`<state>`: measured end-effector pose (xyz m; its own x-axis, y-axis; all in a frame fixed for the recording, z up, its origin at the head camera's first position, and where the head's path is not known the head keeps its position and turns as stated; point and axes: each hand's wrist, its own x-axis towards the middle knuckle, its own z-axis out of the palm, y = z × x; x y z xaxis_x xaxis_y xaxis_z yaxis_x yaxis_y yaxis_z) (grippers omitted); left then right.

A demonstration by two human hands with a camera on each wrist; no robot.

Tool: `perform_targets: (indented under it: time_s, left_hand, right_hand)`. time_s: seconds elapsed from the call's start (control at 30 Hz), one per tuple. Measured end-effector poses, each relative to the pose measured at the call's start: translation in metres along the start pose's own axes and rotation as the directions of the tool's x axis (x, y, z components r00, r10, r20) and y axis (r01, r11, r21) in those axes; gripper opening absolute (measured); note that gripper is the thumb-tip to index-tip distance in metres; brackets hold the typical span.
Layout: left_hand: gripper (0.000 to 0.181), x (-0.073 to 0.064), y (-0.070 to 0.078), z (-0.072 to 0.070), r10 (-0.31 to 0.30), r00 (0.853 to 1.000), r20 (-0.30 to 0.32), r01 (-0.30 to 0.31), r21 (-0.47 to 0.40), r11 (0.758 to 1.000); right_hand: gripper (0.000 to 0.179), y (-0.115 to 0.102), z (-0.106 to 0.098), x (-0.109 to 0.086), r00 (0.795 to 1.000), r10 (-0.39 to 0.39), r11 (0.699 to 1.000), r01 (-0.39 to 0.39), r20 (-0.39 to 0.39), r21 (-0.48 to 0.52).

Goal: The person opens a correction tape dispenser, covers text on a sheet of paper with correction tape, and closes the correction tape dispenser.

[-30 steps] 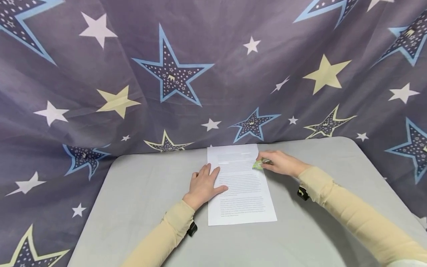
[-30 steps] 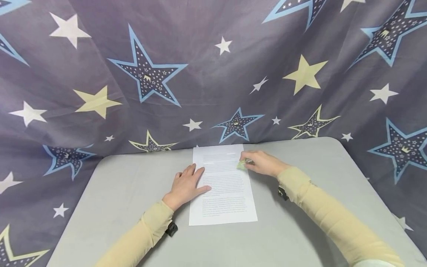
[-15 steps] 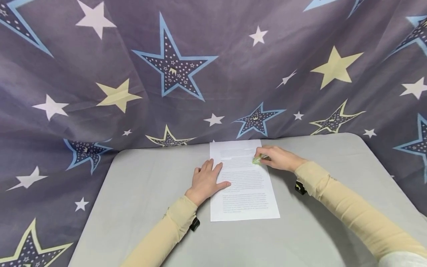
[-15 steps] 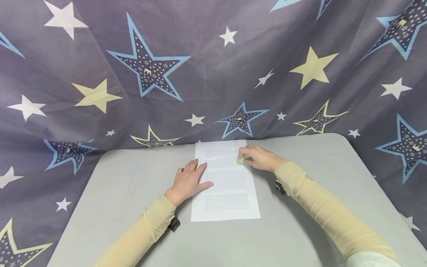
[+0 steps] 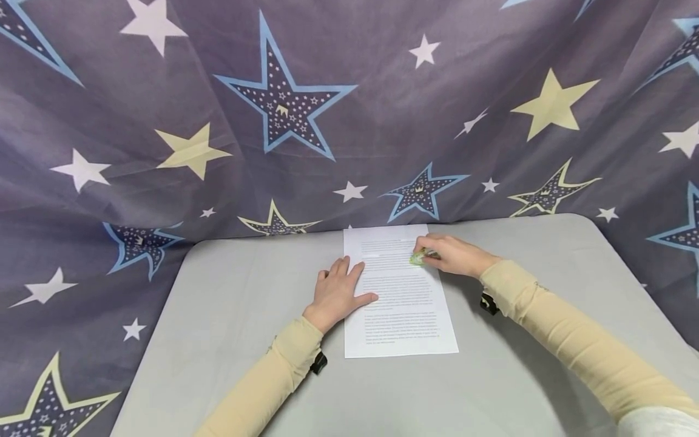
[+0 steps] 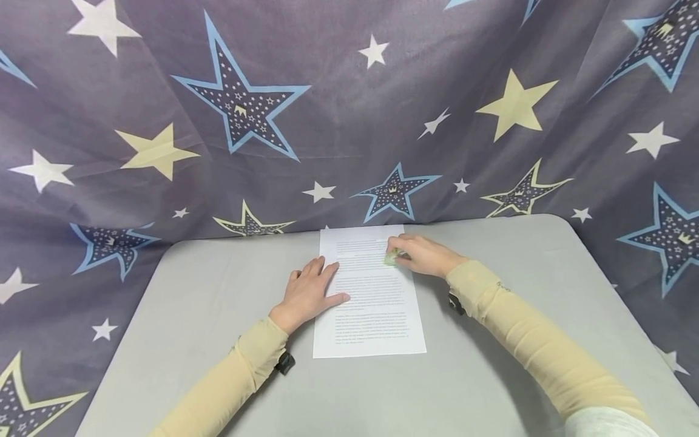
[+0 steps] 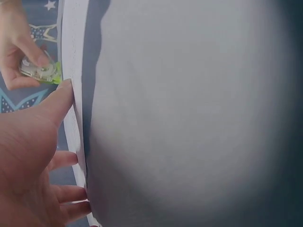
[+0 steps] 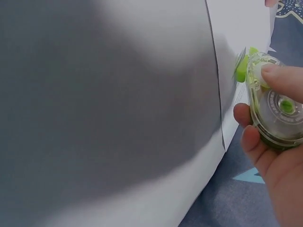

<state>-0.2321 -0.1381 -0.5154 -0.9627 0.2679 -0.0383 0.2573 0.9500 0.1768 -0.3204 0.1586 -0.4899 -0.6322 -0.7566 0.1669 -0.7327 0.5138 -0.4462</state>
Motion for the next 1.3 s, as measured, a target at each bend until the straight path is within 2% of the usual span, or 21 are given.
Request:
perform_targets:
  time_s: [0.5, 0.77, 1.3]
  left_hand:
    - [0.084, 0.000, 0.000, 0.000, -0.004, 1.000, 0.010, 0.005, -0.008, 1.000]
    - [0.085, 0.001, 0.001, -0.002, -0.012, 1.000, 0.028, 0.012, -0.001, 1.000]
    - [0.085, 0.001, 0.001, -0.003, -0.021, 0.999, 0.045, 0.020, 0.004, 1.000]
  right_hand:
    - [0.018, -0.009, 0.006, 0.013, 0.999, -0.046, 0.999, 0.046, -0.013, 0.012]
    - [0.018, -0.012, 0.009, 0.018, 0.999, -0.041, 0.999, 0.041, 0.015, -0.005]
    - [0.018, -0.017, 0.015, 0.026, 0.998, -0.051, 0.998, 0.051, 0.022, -0.020]
